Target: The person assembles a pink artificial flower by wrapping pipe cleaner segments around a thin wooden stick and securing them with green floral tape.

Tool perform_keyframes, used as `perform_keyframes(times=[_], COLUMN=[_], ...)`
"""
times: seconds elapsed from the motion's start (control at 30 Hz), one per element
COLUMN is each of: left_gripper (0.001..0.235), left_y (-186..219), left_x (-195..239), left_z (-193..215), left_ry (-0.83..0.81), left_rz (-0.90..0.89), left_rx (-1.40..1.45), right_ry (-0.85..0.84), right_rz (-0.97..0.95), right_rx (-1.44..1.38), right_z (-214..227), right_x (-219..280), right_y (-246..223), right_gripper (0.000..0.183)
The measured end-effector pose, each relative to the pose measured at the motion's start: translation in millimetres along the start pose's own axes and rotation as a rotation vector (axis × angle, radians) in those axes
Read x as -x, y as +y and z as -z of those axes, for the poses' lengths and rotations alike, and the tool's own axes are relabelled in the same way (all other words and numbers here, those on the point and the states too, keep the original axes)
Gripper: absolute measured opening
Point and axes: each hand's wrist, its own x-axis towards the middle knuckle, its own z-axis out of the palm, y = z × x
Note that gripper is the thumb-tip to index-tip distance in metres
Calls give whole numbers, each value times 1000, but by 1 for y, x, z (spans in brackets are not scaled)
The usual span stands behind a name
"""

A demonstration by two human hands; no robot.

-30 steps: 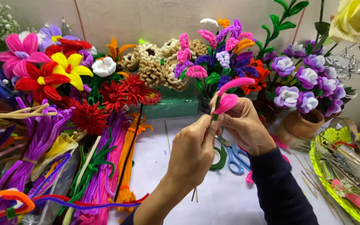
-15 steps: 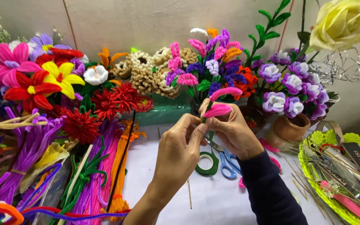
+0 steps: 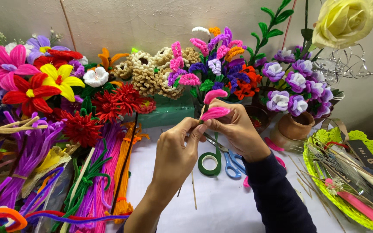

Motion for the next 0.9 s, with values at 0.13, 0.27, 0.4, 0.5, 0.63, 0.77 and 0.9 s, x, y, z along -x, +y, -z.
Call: perform_keyframes(times=[0.13,0.27,0.4,0.5,0.63,0.77,0.9], left_gripper=[17,22,19,16,17,19,16], left_y=[8,6,6,7,7,8,6], left_x=[-2,-5,-5,-5,-4,-6,-6], left_z=[4,4,6,6,8,9,7], left_ry=[-16,-66,-82,-81,-105,-125,-102], left_rz=[5,97,104,106,97,131,108], left_rx=[13,2,66,124,163,111,167], right_ry=[-8,-87,-65,-75,-64,-67,-65], right_rz=[39,-58,-73,-63,-76,-63,-84], right_rx=[86,-64,-34,-16,-15,24,-28], right_z=[7,8,11,11,12,10,13], right_x=[-2,-3,-1,-1,2,-1,-1], right_y=[3,-3,3,1,0,-3,1], right_gripper=[18,24,19,21,21,22,16])
